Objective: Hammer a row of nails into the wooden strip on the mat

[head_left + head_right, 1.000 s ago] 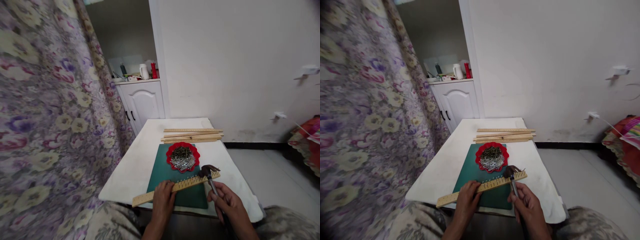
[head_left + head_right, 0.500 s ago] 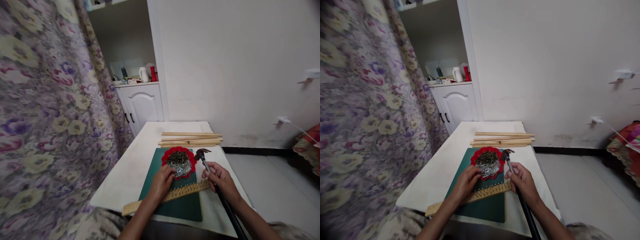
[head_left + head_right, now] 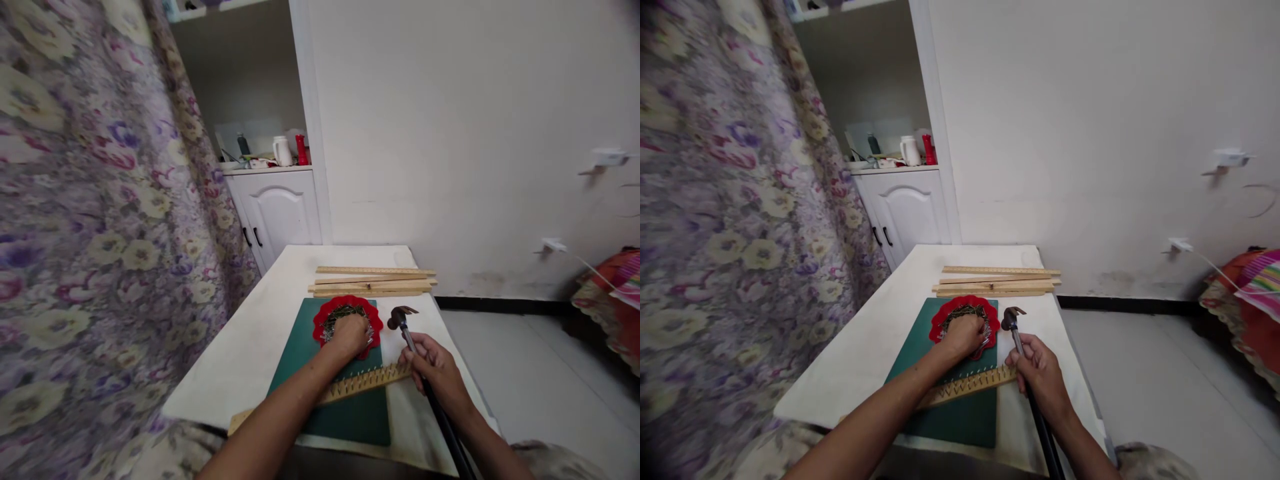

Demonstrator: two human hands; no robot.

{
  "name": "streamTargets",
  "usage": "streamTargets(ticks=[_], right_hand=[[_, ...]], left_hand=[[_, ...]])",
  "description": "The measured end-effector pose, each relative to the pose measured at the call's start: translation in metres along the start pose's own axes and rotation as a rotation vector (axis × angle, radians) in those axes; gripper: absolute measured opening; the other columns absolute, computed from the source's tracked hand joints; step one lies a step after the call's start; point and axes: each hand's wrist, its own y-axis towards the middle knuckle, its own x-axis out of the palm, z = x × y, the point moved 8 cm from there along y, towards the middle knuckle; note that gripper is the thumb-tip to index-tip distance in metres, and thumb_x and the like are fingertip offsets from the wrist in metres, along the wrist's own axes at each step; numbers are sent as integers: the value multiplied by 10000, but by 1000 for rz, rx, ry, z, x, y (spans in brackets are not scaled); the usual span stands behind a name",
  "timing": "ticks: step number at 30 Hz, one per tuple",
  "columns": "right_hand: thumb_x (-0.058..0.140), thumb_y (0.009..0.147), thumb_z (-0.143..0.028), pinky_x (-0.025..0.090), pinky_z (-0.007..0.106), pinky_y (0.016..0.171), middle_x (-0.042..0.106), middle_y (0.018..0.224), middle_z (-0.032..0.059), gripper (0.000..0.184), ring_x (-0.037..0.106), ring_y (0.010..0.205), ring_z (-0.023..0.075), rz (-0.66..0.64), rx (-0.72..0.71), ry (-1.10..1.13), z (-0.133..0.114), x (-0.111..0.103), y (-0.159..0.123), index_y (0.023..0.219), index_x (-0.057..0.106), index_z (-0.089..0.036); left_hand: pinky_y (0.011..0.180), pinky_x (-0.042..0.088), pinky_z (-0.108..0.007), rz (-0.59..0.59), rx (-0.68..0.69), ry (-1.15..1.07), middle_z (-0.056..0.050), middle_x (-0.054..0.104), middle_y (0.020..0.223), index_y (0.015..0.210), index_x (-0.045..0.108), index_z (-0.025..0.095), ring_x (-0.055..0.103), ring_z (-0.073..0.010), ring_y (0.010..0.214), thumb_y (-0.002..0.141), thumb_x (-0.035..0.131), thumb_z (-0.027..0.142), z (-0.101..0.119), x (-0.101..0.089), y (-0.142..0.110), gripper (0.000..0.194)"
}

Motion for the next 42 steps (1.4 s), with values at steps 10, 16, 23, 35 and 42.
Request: streamTargets(ticks=[10, 16, 23, 35, 42], right_hand=[[609, 811, -364, 246, 182, 356, 622, 706, -13, 272, 386, 324, 22, -33, 6, -2, 5, 13, -2, 977, 542, -159], [636, 782, -386, 263, 177, 331, 627, 695, -13, 305, 394, 310, 29, -33, 8, 10, 4, 16, -4, 966, 551, -158], [707, 720, -351, 291, 173, 322, 607, 697, -32, 344, 401, 322, 32, 4, 0, 61, 8, 26, -6, 977, 561, -175], [725, 697, -359, 285, 167, 308, 604, 652, -47, 372, 406, 306, 33, -57, 12, 114, 7, 48, -16, 979, 570, -172], [728, 704, -357, 265, 152, 294, 594, 652, -51, 392, 387, 292, 21, -108, 38, 167, 8, 53, -20, 1004, 550, -179]], left_hand=[[711, 462, -304, 39, -74, -135, -107, 716, 836, 760, 696, 168, 655, -254, 840, 699, 585, 164, -2, -5, -1, 127], [593, 390, -205, 153, -30, -365, -3, 671, 733, 746, 652, 180, 598, -136, 696, 715, 565, 216, -21, -13, -18, 100], [521, 376, -193, 327, -13, -984, 32, 580, 583, 727, 555, 166, 522, -101, 537, 721, 566, 302, -41, -29, -55, 136], [541, 428, -175, 252, -103, -1864, 26, 628, 662, 760, 520, 159, 601, -87, 578, 641, 748, 304, -5, 14, -107, 295], [566, 421, -186, 191, -36, -1884, 15, 627, 661, 729, 525, 156, 576, -86, 586, 636, 755, 261, -1, 26, -117, 270]])
